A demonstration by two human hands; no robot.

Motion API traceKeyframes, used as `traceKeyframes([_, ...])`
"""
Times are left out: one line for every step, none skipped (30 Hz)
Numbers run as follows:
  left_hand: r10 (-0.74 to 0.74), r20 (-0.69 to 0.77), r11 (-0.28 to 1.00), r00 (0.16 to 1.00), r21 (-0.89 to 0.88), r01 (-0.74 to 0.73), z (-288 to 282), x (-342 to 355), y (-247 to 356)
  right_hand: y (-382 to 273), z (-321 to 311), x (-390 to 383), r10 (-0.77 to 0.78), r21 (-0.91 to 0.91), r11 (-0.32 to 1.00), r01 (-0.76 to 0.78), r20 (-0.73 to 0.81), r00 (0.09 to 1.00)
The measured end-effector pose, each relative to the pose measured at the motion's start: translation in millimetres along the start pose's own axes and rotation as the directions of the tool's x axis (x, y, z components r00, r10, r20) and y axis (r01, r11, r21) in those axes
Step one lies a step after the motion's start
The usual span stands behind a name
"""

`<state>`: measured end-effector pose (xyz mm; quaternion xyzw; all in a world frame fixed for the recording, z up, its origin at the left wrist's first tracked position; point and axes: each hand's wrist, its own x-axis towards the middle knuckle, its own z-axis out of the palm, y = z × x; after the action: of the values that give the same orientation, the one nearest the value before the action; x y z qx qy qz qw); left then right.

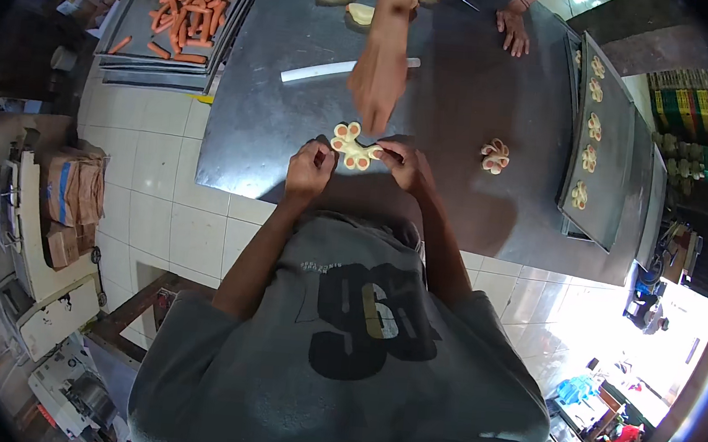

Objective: Shape pre-portioned dough into flower-like patterns using a knife and manual folding on a stainless steel table.

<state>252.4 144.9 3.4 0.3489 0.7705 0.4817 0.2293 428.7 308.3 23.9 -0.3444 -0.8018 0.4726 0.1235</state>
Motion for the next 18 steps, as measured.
traceKeyframes([0.001,0.000,1.000,1.000,-0.001,-0.001,-0.3,0.6,-0.3,2.8,1.3,0.2,-0.011,-0.002,1.000,0.011,-0.004,1.000])
traceKeyframes([-0.010,0.017,1.000,1.000,0.007,0.010,-0.3,1.6,-0.5,5.9,1.8,0.5,-0.011,-0.003,1.000,0.011,-0.005,1.000])
traceKeyframes([-0.024,0.032,1.000,0.999,0.016,0.024,-0.9,1.5,-1.7,6.1,2.1,0.6,0.001,0.007,1.000,-0.001,0.006,1.000])
traceKeyframes([-0.024,0.030,1.000,0.999,0.016,0.024,-1.8,2.1,-3.8,6.3,2.4,0.8,0.013,0.016,1.000,-0.013,0.017,1.000])
traceKeyframes([-0.022,0.047,1.000,0.999,0.022,0.021,-2.8,3.3,-6.0,6.7,2.0,1.2,0.012,0.016,1.000,-0.012,0.017,1.000])
traceKeyframes([-0.022,0.063,0.999,0.998,0.029,0.020,-4.1,3.4,-5.4,3.1,0.5,1.4,0.040,-0.019,0.999,-0.039,0.038,0.998])
traceKeyframes([-0.023,0.063,0.999,0.998,0.029,0.022,-4.8,2.7,-4.6,-0.8,-0.8,1.2,0.069,-0.054,0.996,-0.066,0.057,0.996])
traceKeyframes([-0.021,0.051,1.000,0.998,-0.004,0.021,-5.6,1.9,-3.7,-4.3,-1.5,0.5,0.069,-0.053,0.996,-0.066,0.059,0.996])
traceKeyframes([-0.016,0.041,0.999,0.999,-0.039,0.018,-6.1,1.8,-2.0,-8.1,-2.7,-0.1,0.083,-0.068,0.995,-0.079,0.054,0.995])
traceKeyframes([-0.015,0.041,0.999,0.999,-0.039,0.017,-5.7,1.3,-3.7,-9.8,-3.1,-0.8,0.097,-0.083,0.992,-0.092,0.049,0.994])
traceKeyframes([-0.023,0.037,0.999,0.999,-0.047,0.024,-5.4,0.7,-6.2,-7.1,-2.4,-0.7,0.096,-0.083,0.992,-0.092,0.048,0.994])
traceKeyframes([-0.029,0.035,0.998,0.999,-0.055,0.031,-5.7,0.7,-7.1,-4.8,-1.8,0.3,0.078,-0.067,0.995,-0.075,0.050,0.996])
traceKeyframes([-0.028,0.035,0.998,0.999,-0.055,0.030,-6.0,1.1,-8.0,-2.6,-1.1,0.4,0.060,-0.051,0.997,-0.058,0.051,0.997])
traceKeyframes([-0.023,0.065,0.999,0.998,-0.033,0.025,-6.3,1.7,-8.8,-0.4,-0.6,-0.4,0.060,-0.050,0.997,-0.058,0.049,0.997])
traceKeyframes([-0.019,0.094,1.000,0.995,-0.011,0.020,-6.9,1.9,-7.7,-1.8,-1.2,-0.9,0.054,-0.063,0.997,-0.051,0.042,0.998])
traceKeyframes([-0.018,0.094,1.000,0.995,-0.010,0.019,-6.7,1.5,-6.3,-2.8,-1.5,-1.4,0.048,-0.075,0.996,-0.045,0.034,0.998])
traceKeyframes([-0.015,0.075,1.000,0.997,-0.017,0.017,-5.9,1.0,-4.6,0.0,-0.4,-1.4,0.048,-0.074,0.996,-0.045,0.032,0.998])
traceKeyframes([-0.012,0.055,1.000,0.998,-0.023,0.013,-5.5,0.7,-3.4,2.1,0.9,-0.7,0.037,-0.059,0.998,-0.036,0.027,0.999])
